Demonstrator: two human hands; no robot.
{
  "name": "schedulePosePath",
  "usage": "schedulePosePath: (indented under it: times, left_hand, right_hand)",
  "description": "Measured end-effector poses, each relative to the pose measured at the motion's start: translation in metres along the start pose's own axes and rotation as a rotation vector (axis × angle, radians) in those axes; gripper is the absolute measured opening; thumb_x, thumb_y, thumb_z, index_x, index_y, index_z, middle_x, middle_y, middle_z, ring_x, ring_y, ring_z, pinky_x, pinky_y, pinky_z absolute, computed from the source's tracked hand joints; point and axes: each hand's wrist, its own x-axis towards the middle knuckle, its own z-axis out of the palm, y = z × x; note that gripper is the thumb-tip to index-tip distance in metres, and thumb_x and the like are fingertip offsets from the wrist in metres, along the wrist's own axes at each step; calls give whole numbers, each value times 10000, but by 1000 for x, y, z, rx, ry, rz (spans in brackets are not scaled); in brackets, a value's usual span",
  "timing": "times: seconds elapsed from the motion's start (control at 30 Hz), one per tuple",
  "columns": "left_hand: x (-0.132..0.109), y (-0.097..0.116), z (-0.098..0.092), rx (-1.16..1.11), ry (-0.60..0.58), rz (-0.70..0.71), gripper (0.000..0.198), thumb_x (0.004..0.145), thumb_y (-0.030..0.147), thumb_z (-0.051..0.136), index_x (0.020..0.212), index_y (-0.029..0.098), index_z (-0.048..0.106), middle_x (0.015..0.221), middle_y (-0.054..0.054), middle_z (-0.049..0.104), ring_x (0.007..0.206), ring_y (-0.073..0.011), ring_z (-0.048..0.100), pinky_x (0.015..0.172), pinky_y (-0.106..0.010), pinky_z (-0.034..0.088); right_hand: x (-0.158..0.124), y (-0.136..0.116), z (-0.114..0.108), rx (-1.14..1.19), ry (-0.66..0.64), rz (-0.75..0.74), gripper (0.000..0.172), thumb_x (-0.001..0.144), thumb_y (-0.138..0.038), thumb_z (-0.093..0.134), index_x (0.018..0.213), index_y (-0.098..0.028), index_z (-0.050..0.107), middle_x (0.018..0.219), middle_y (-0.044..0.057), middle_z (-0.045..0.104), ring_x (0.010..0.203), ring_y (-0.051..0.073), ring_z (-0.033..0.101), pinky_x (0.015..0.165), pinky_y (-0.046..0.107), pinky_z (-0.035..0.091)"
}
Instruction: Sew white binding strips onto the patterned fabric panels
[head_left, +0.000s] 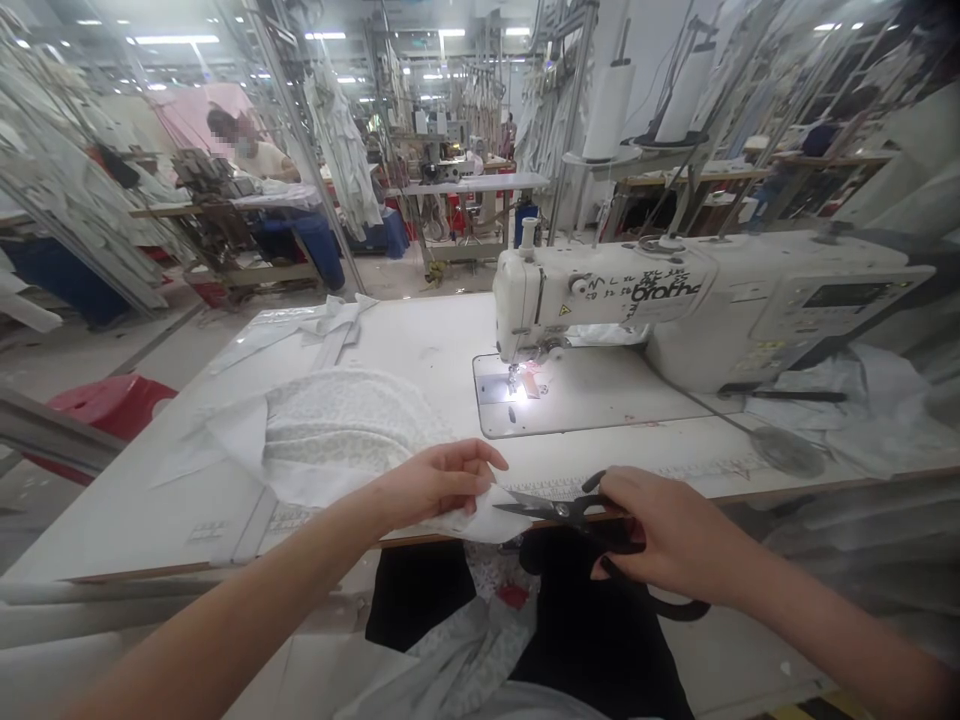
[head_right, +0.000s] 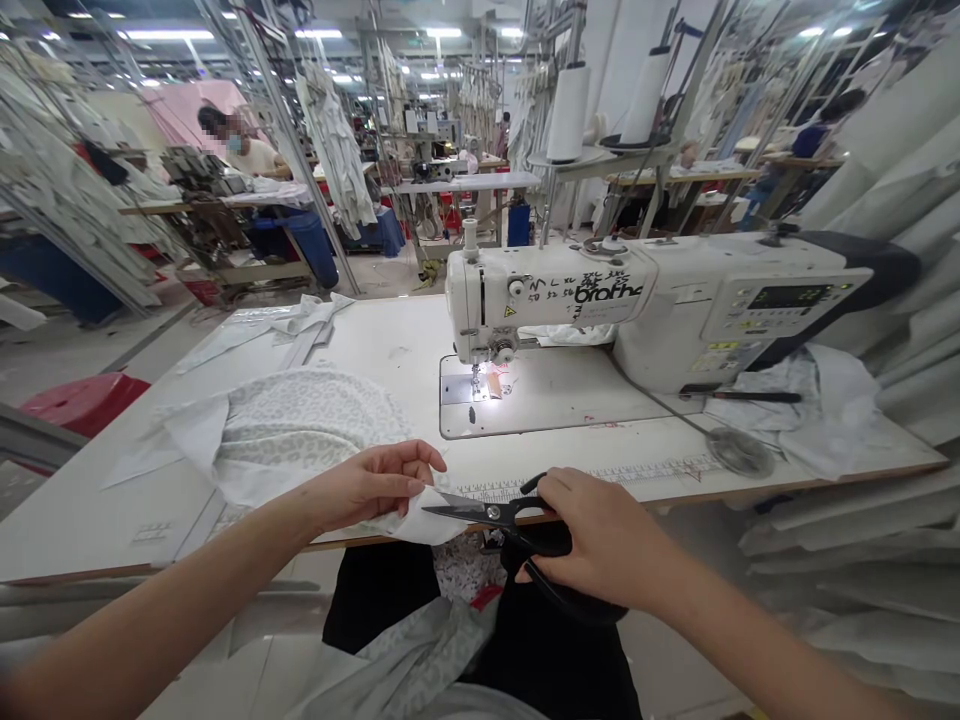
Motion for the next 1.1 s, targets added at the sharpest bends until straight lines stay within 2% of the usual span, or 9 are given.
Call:
schedulePosePath:
  times: [0.2, 0.47, 0.77, 0.93, 1.1]
  left_hand:
    - [1, 0, 3, 48, -1, -25, 176, 801, 243, 618, 963, 181, 592, 694, 38, 440, 546, -40, 484, 512, -178, 337]
    - [1, -2, 4, 98, 5, -71, 217, 781, 271, 635, 980, 190, 603, 735, 21, 476, 579, -56, 473, 556, -213, 371]
    - [1, -4, -2, 131, -2, -76, 241, 782, 294, 627, 996, 189, 596, 728, 18, 477, 577, -66, 498, 534, -200, 363]
    - [-3, -4, -12, 199, -7, -25, 334, 724, 212, 668, 1040, 179, 563, 839, -21, 544, 730, -119, 537, 704, -281, 441]
    - [-5, -6, -11, 275, 65, 1, 299, 748, 195, 636, 1033, 189, 546, 804, 0, 525, 693, -98, 511, 649, -246, 422]
  right_hand:
    - [-1, -1, 1, 20, 6, -24, 403, 636, -382, 747, 689, -207, 389, 762, -15, 510, 681, 164, 472, 543, 235, 299]
    - [2, -5, -3, 73, -48, -7, 398, 627, -411, 743, 653, -203, 404, 695, -29, 524, 628, 151, 466, 516, 226, 273]
    - [-2, 8, 13, 245, -125, 58, 374, 705, -455, 674, 591, -190, 437, 599, -40, 529, 553, 123, 472, 481, 209, 268]
    - [1, 19, 10, 129, -28, 171, 343, 733, -477, 616, 631, -201, 439, 629, -18, 557, 579, 158, 511, 493, 230, 295]
    - [11, 50, 7, -52, 89, 331, 300, 781, -486, 518, 783, -186, 516, 788, 47, 605, 678, 209, 560, 516, 264, 358]
